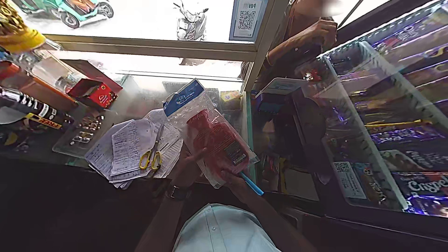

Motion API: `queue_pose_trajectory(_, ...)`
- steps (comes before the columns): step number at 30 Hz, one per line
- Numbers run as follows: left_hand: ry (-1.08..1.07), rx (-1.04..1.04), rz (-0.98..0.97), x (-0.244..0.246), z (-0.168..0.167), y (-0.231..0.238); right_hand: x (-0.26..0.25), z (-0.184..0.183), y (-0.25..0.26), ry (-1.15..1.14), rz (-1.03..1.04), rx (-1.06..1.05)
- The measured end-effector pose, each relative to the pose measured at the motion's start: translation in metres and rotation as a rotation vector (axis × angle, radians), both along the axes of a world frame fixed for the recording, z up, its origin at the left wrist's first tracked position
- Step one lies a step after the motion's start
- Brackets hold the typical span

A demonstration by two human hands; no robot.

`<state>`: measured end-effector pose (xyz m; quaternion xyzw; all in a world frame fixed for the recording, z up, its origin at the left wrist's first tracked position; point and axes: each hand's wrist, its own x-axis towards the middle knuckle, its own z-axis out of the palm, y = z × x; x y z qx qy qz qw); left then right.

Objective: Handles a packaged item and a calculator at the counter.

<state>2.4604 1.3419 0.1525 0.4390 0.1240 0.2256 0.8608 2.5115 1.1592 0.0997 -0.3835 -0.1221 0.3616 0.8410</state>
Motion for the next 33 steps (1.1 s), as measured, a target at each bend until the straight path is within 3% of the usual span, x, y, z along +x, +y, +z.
queue_pose_trajectory(6, 0.062, 0.053, 0.109, 0.000, 0.001, 0.015, -0.010, 0.001, 0.006, 0.107, -0.046, 0.070)
queue_pose_trajectory(26, 0.019, 0.103, 0.133, -0.022, -0.002, 0.016, -0.027, -0.003, 0.011, 0.182, -0.035, 0.065)
queue_pose_trajectory(28, -0.031, 0.117, 0.132, -0.029, 0.000, 0.010, -0.029, -0.002, 0.012, 0.135, -0.104, 0.006)
queue_pose_trajectory(33, -0.187, 0.114, 0.140, -0.052, 0.003, -0.001, -0.023, 0.003, 0.006, -0.311, -0.227, -0.026)
